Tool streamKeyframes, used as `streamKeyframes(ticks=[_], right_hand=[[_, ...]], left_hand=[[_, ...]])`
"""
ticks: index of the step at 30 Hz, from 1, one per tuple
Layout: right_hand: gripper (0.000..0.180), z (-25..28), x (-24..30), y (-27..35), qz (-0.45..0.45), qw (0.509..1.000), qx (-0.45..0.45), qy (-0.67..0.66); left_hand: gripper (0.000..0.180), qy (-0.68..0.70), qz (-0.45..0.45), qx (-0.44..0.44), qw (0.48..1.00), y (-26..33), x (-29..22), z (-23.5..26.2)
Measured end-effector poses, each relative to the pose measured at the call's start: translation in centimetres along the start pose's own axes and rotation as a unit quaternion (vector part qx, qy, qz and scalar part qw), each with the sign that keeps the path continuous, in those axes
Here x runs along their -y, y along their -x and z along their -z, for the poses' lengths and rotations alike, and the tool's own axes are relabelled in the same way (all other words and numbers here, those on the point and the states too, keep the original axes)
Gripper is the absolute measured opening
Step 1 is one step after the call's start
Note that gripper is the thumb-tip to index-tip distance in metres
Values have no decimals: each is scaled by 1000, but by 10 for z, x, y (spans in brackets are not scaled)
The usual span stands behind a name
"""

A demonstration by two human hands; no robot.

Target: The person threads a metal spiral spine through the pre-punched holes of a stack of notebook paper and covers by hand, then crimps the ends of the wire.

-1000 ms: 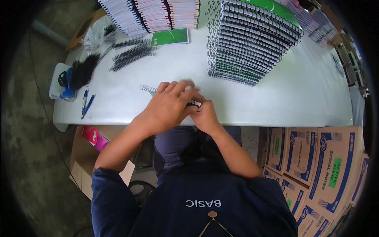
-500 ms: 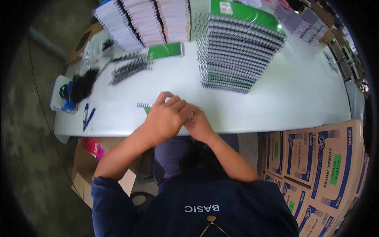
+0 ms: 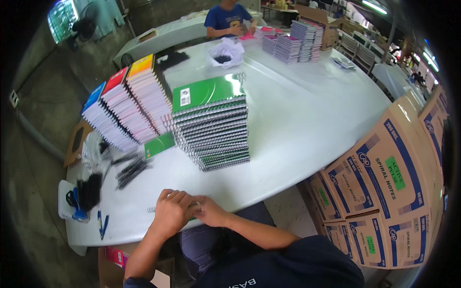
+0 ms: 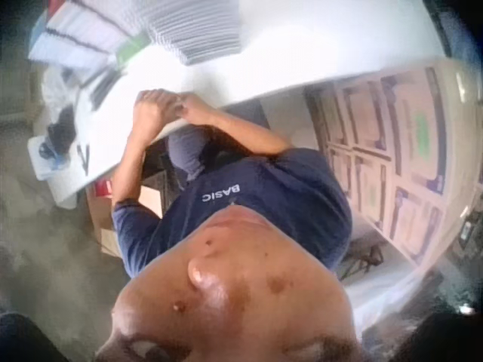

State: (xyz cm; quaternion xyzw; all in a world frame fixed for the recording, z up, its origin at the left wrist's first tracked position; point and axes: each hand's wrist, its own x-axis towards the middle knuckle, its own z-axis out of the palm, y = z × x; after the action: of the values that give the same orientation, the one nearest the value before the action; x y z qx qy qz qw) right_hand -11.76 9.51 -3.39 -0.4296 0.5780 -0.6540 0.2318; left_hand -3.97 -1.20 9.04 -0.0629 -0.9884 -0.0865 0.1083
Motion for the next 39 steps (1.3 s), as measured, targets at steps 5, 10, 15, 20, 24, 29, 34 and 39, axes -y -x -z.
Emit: streamKeyframes(ticks=[5, 10, 15, 20, 24, 29, 34, 39], right_hand=[[16, 20, 43, 1, 89, 994, 18, 64], [27, 38, 155, -25, 126, 960, -108, -224], [46, 89, 186, -74, 280, 871, -377, 142], [55, 132, 163, -119, 116, 905, -387, 128], [50, 135, 166, -118, 180, 907, -374, 72], [29, 125, 161, -117, 241, 864, -440, 51], [15, 134, 146, -128, 302, 779, -524, 168], [16, 136, 154, -118, 258, 791, -516, 205]], left_hand=[[43, -38, 23, -112, 993, -2, -18, 17], [50, 107, 131, -624, 762, -33, -51, 51], [36, 488, 0, -542, 684, -102, -76, 79], [24, -40, -36, -524, 850, -164, -25, 97], [18, 51, -80, -367, 925, -159, -16, 62], [24, 76, 80, -563, 819, -161, 11, 52], [25, 217, 147, -548, 794, -164, 5, 43], [21, 289, 148, -585, 743, -146, 41, 46]])
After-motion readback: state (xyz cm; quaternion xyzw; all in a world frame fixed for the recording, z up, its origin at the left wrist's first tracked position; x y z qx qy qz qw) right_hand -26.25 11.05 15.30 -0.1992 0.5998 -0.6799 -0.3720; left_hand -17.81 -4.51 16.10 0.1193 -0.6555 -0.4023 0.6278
